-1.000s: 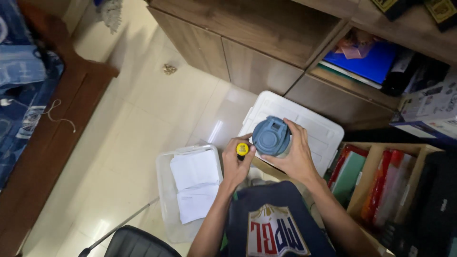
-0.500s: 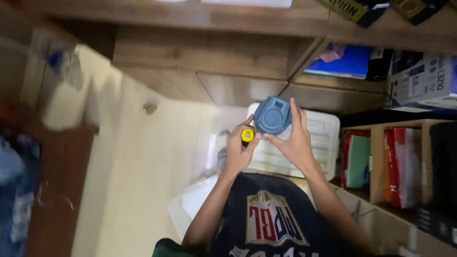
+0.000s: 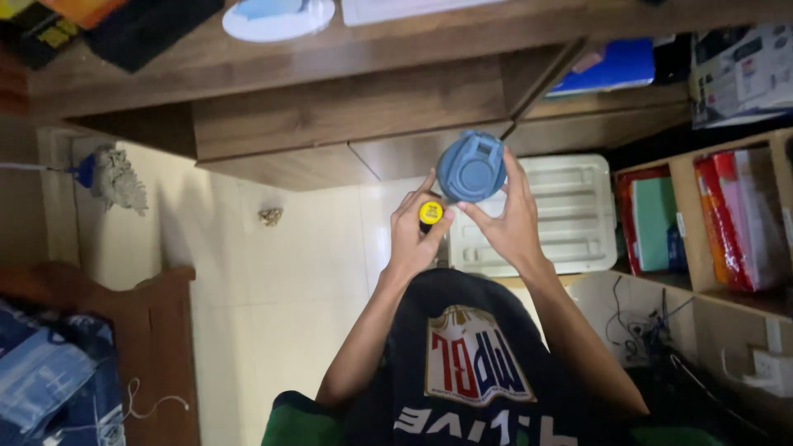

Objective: The person cleans a blue water bottle, a black thermos, and a small bottle with a yellow cap using a cloth. They wipe each item thoroughly and then place them on a shelf. The person also wipes the desk surface near the keyboard.

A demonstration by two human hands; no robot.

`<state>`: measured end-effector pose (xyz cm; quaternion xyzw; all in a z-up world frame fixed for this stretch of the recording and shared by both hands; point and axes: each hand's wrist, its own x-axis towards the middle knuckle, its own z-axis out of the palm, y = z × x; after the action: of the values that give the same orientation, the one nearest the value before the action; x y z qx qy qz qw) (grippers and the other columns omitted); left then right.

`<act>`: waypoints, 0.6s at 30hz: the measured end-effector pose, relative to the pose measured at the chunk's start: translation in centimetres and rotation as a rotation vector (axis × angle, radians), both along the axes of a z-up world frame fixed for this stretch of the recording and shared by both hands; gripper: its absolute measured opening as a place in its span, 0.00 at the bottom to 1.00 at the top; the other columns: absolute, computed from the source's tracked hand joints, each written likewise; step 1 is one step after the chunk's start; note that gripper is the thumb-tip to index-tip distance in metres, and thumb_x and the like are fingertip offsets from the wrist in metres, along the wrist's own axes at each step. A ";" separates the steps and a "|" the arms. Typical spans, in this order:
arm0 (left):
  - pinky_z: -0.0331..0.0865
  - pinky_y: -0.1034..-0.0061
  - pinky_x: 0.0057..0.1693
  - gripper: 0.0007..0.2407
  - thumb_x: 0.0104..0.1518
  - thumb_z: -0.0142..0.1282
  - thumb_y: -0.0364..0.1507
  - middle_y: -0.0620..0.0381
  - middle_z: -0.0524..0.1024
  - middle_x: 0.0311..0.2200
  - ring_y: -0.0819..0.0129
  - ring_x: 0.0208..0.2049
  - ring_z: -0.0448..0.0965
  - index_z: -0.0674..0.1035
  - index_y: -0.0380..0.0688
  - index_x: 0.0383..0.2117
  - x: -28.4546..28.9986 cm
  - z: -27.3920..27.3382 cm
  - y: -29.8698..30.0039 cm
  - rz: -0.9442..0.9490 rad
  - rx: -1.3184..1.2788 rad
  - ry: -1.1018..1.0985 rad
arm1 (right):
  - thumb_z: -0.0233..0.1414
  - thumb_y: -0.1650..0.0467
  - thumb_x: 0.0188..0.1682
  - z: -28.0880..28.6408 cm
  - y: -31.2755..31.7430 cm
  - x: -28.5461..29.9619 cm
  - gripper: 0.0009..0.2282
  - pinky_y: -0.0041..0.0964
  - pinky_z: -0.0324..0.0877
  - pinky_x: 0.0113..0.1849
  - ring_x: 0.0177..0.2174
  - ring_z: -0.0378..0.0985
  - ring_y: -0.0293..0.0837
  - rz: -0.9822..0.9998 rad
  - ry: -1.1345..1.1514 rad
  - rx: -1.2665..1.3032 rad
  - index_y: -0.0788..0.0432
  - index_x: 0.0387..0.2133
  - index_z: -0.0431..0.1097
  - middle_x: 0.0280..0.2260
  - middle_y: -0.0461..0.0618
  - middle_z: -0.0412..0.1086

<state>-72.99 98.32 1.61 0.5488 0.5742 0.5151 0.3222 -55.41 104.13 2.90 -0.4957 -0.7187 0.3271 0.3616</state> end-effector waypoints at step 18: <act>0.71 0.80 0.30 0.06 0.53 0.59 0.23 0.41 0.63 0.70 0.78 0.24 0.77 0.78 0.31 0.32 -16.5 -4.6 -6.2 0.152 -0.041 -0.323 | 0.73 0.66 0.35 -3.8 -1.1 -20.4 0.50 0.49 0.61 0.62 0.63 0.61 0.65 0.199 -0.093 0.169 0.65 0.68 0.45 0.65 0.69 0.55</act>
<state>-89.45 92.11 -2.95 0.4076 0.5651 0.6075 0.3814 -75.85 103.04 -0.90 -0.4045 -0.8053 0.2763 0.3340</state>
